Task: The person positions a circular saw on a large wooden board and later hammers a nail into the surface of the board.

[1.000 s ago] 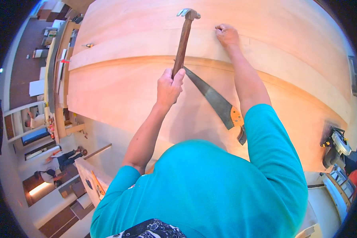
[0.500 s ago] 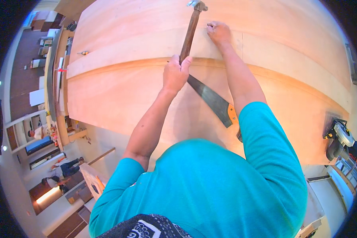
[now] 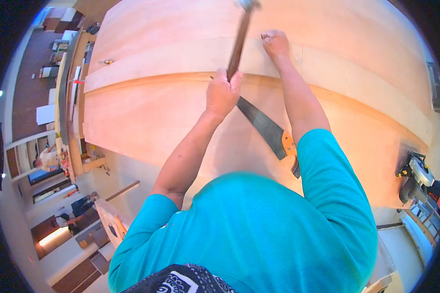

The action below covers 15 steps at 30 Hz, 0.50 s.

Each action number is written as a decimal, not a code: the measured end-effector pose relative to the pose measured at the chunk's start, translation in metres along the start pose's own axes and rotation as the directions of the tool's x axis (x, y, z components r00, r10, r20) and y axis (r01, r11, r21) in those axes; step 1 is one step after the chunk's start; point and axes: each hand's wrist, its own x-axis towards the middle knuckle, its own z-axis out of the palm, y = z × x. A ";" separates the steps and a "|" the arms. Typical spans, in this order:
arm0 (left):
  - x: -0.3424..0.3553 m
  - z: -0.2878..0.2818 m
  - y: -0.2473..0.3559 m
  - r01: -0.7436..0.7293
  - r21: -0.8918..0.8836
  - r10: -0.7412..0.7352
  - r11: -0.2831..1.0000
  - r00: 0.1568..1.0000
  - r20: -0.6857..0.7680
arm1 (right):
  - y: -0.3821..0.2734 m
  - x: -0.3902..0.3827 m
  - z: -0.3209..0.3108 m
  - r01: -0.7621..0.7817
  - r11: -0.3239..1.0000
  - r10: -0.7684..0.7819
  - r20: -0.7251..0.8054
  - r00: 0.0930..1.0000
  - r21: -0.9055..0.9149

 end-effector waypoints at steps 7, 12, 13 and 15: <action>0.003 -0.020 0.000 0.241 0.110 -0.263 0.964 0.921 0.286 | -0.003 0.001 0.004 -0.061 0.998 0.061 0.071 0.996 -0.001; 0.009 -0.006 -0.015 0.222 0.158 -0.266 0.962 0.894 0.360 | -0.005 0.001 0.003 0.052 0.996 -0.047 0.066 0.997 -0.074; 0.013 -0.008 -0.019 0.222 0.153 -0.263 0.963 0.901 0.346 | -0.007 0.002 0.002 0.030 0.997 -0.022 0.103 0.994 -0.073; 0.022 -0.017 -0.020 0.275 0.146 -0.311 0.950 0.868 0.388 | -0.008 0.006 0.001 0.052 0.994 -0.044 0.080 0.996 -0.094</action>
